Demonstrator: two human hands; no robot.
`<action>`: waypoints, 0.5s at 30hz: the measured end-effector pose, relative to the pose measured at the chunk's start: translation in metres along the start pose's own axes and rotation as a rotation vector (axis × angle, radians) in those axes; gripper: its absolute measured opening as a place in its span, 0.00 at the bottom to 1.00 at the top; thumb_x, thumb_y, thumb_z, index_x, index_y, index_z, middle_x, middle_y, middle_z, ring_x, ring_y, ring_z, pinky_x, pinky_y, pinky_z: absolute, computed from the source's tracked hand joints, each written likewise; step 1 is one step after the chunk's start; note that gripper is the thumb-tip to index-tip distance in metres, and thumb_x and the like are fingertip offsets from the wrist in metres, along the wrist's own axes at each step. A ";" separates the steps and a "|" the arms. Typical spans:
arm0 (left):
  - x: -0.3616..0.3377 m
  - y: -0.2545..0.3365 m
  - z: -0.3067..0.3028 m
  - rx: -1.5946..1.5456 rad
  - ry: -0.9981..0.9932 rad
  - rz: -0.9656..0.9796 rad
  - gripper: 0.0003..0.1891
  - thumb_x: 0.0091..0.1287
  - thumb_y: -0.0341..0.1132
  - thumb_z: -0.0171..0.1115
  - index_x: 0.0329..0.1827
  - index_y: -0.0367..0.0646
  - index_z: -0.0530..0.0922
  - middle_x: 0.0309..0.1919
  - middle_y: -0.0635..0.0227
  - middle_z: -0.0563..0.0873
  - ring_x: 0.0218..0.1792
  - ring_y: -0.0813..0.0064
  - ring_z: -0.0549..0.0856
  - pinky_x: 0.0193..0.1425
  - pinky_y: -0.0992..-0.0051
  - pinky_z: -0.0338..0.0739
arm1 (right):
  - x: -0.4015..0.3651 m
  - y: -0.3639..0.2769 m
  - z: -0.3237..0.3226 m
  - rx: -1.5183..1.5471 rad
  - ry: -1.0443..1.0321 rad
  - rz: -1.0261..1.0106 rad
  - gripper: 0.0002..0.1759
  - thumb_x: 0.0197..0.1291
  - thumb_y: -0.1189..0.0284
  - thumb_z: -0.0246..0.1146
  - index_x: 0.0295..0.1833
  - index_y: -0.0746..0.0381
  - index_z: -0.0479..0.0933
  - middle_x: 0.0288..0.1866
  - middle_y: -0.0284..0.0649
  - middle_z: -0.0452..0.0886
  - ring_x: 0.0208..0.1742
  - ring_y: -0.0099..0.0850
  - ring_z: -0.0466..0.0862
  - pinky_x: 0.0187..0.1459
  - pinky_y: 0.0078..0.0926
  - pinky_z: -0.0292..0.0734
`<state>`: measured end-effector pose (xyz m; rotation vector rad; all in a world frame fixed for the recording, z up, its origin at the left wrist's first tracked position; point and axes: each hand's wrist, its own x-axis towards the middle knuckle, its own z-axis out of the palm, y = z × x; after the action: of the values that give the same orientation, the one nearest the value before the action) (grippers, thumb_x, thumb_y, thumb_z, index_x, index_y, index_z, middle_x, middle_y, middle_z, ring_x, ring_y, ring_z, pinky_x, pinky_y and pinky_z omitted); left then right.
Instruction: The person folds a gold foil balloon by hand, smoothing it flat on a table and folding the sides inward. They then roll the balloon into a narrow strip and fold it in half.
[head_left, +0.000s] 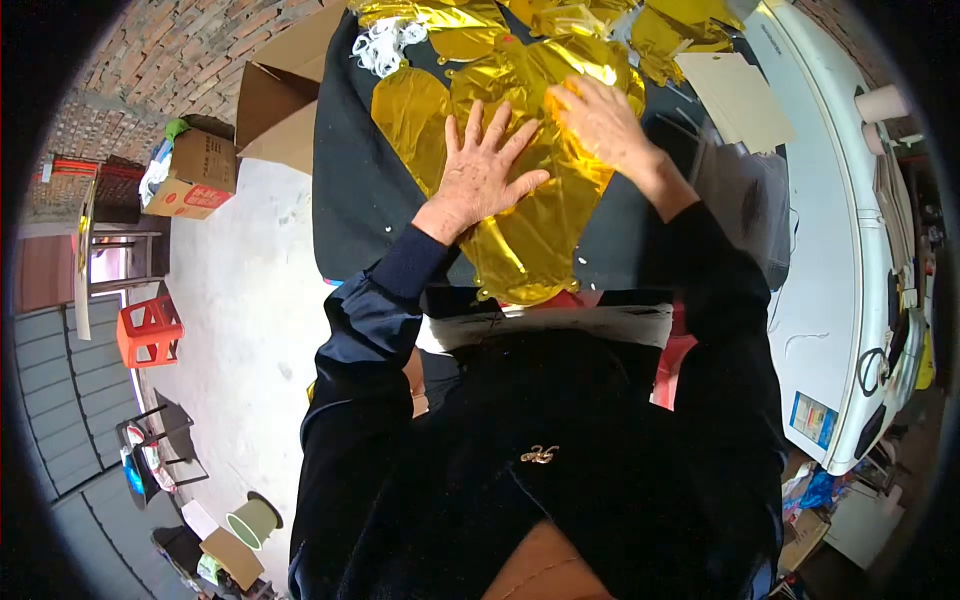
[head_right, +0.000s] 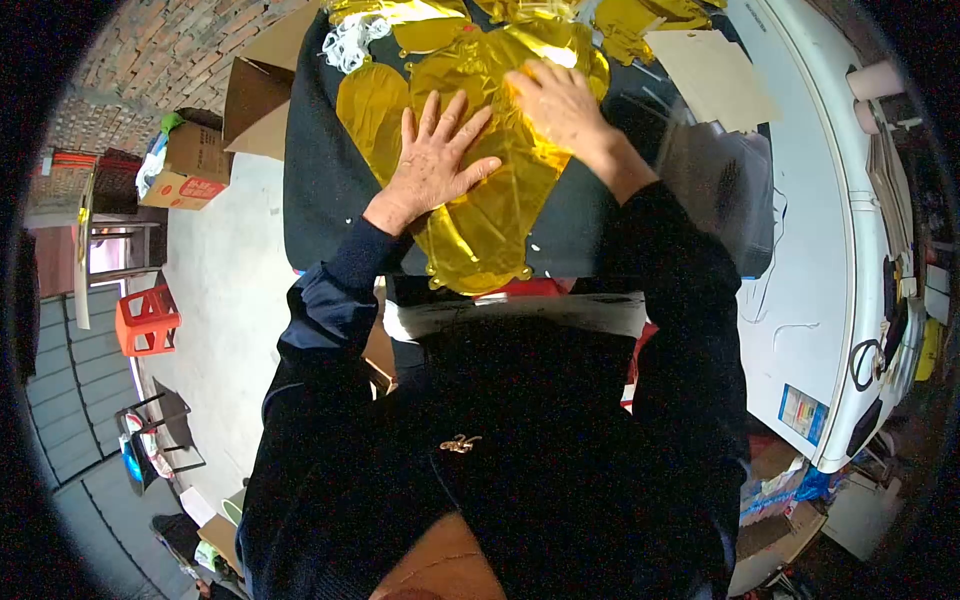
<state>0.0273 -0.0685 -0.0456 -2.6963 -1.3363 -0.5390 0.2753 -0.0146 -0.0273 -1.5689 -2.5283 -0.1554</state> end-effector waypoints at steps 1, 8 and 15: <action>0.000 0.000 -0.002 0.000 0.011 0.007 0.40 0.73 0.72 0.51 0.84 0.63 0.65 0.83 0.53 0.63 0.83 0.37 0.56 0.79 0.27 0.48 | 0.004 0.009 0.001 0.035 -0.011 -0.003 0.27 0.78 0.57 0.55 0.78 0.51 0.70 0.81 0.50 0.68 0.81 0.48 0.67 0.78 0.54 0.61; -0.008 0.002 -0.011 -0.022 0.000 0.068 0.39 0.75 0.71 0.50 0.83 0.63 0.67 0.83 0.56 0.63 0.83 0.43 0.58 0.82 0.31 0.46 | -0.007 0.011 0.023 -0.070 0.340 -0.106 0.26 0.74 0.58 0.61 0.74 0.50 0.75 0.75 0.47 0.75 0.77 0.44 0.72 0.74 0.54 0.66; -0.012 0.002 -0.013 -0.032 -0.019 0.101 0.38 0.76 0.69 0.49 0.84 0.62 0.66 0.83 0.56 0.65 0.83 0.43 0.60 0.82 0.33 0.47 | -0.042 -0.034 0.014 -0.010 0.235 -0.063 0.29 0.76 0.54 0.59 0.76 0.52 0.72 0.80 0.47 0.70 0.83 0.44 0.64 0.80 0.62 0.53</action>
<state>0.0186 -0.0815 -0.0373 -2.7833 -1.1975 -0.5312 0.2623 -0.0643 -0.0492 -1.3849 -2.3970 -0.3393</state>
